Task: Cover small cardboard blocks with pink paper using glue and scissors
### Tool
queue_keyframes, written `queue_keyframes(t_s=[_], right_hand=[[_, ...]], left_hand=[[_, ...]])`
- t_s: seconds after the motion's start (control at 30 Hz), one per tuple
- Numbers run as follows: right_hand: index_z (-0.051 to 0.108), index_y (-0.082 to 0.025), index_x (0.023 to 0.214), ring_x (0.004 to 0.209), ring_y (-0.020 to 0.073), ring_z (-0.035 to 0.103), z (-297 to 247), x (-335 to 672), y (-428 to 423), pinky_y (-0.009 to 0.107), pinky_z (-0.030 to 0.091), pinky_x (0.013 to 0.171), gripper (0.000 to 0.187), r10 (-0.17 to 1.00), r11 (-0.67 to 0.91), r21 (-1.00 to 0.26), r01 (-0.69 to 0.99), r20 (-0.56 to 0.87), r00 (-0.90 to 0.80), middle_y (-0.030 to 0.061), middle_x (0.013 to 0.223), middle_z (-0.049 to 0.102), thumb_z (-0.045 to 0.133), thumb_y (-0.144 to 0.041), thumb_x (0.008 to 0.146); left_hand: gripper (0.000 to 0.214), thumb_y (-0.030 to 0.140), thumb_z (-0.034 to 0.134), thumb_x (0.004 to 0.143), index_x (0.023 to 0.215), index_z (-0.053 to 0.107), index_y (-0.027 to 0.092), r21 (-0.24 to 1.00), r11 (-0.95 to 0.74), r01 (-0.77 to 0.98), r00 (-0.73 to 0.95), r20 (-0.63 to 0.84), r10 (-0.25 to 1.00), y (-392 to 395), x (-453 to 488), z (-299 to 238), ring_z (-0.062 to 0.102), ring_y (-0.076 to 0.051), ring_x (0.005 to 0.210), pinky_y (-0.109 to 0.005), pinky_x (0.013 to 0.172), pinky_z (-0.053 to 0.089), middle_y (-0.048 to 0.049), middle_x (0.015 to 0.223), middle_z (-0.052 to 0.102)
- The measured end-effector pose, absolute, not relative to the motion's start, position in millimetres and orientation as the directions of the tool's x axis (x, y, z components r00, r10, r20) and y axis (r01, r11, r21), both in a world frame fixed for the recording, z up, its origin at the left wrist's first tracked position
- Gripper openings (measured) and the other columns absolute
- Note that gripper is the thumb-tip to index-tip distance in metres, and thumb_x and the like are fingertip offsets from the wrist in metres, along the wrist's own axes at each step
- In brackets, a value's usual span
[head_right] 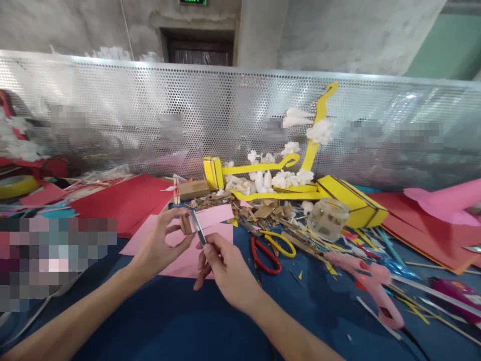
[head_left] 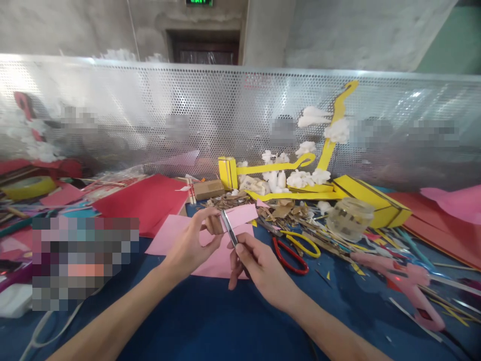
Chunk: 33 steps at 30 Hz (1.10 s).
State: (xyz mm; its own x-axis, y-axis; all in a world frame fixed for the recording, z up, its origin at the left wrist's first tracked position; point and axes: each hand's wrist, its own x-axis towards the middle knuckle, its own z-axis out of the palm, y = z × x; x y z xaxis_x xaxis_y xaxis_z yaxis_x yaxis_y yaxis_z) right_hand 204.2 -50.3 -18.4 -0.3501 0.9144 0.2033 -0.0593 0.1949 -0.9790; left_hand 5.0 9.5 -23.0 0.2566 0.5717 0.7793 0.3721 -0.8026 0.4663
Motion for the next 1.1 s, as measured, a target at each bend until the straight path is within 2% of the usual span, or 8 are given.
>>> queue_keyframes(t_s=[0.07,0.23,0.47,0.53,0.7,0.77,0.97,1.1], right_hand=[[0.057,-0.019,0.1,0.053,0.0143,0.073,-20.3,208.2,-45.3,0.023,0.049,0.051,0.037,0.928,0.179,-0.979,-0.098,0.201,-0.313,-0.0045,0.077,0.06,0.055,-0.057,0.101],[0.058,-0.019,0.098,0.05,0.0132,0.068,-24.7,226.5,-29.3,0.026,0.052,0.053,0.041,0.984,0.16,-0.965,-0.208,0.173,-0.047,-0.0054,0.073,0.06,0.069,-0.058,0.09],[0.055,-0.02,0.1,0.053,0.0135,0.072,-18.7,200.7,-53.3,0.024,0.051,0.053,0.036,0.929,0.177,-0.98,-0.087,0.196,-0.313,-0.0036,0.08,0.061,0.052,-0.056,0.102],[0.056,-0.02,0.099,0.053,0.0135,0.072,-19.6,203.3,-51.2,0.024,0.051,0.053,0.036,0.935,0.194,-0.979,-0.067,0.205,-0.289,-0.0036,0.08,0.06,0.052,-0.056,0.102],[0.055,-0.019,0.099,0.048,0.0154,0.07,-26.1,226.9,-31.8,0.026,0.052,0.051,0.041,0.976,0.217,-0.976,-0.03,0.218,0.001,-0.0058,0.073,0.057,0.059,-0.06,0.095],[0.055,-0.019,0.099,0.048,0.0154,0.07,-26.2,225.1,-33.5,0.026,0.052,0.05,0.04,0.976,0.219,-0.976,-0.016,0.219,-0.013,-0.0057,0.073,0.057,0.057,-0.059,0.096],[0.056,-0.02,0.107,0.053,0.0133,0.071,-20.5,197.0,-55.3,0.025,0.052,0.053,0.033,0.935,0.246,-0.969,0.02,0.231,-0.269,-0.0042,0.079,0.058,0.048,-0.052,0.104],[0.056,-0.019,0.105,0.05,0.0147,0.071,-25.2,215.1,-41.9,0.025,0.05,0.052,0.035,0.963,0.255,-0.965,0.062,0.248,-0.102,-0.0053,0.076,0.056,0.05,-0.054,0.102]], left_hand=[[0.054,0.016,0.069,0.088,0.135,0.047,0.032,0.471,-0.802,0.368,0.256,0.777,0.574,9.8,3.8,-22.5,0.07,-0.022,0.112,-0.042,0.091,0.065,-0.0068,0.127,0.064],[0.054,0.017,0.069,0.088,0.136,0.046,0.032,0.48,-0.794,0.373,0.243,0.775,0.583,8.7,2.9,-21.2,0.067,-0.022,0.118,-0.04,0.093,0.064,-0.0071,0.131,0.061],[0.052,0.016,0.066,0.089,0.134,0.046,0.031,0.487,-0.783,0.387,0.261,0.757,0.599,6.3,6.4,-22.0,0.069,-0.018,0.107,-0.04,0.092,0.064,-0.0052,0.126,0.062],[0.052,0.015,0.066,0.089,0.134,0.046,0.031,0.484,-0.783,0.39,0.261,0.757,0.599,6.5,5.3,-21.2,0.069,-0.018,0.106,-0.04,0.094,0.063,-0.0048,0.125,0.062],[0.053,0.016,0.067,0.089,0.136,0.045,0.031,0.5,-0.769,0.398,0.236,0.754,0.612,8.2,3.8,-20.4,0.066,-0.02,0.117,-0.038,0.094,0.063,-0.0062,0.131,0.059],[0.053,0.017,0.067,0.089,0.135,0.045,0.031,0.5,-0.768,0.4,0.242,0.751,0.615,8.2,4.9,-20.8,0.066,-0.02,0.117,-0.038,0.093,0.063,-0.0064,0.132,0.059],[0.05,0.018,0.066,0.088,0.133,0.046,0.03,0.501,-0.766,0.403,0.24,0.75,0.616,6.5,6.0,-20.7,0.069,-0.018,0.107,-0.037,0.09,0.063,-0.0057,0.126,0.061],[0.051,0.016,0.067,0.088,0.133,0.046,0.03,0.5,-0.764,0.409,0.229,0.754,0.616,6.6,3.9,-18.5,0.067,-0.019,0.112,-0.038,0.093,0.062,-0.0056,0.128,0.062]])
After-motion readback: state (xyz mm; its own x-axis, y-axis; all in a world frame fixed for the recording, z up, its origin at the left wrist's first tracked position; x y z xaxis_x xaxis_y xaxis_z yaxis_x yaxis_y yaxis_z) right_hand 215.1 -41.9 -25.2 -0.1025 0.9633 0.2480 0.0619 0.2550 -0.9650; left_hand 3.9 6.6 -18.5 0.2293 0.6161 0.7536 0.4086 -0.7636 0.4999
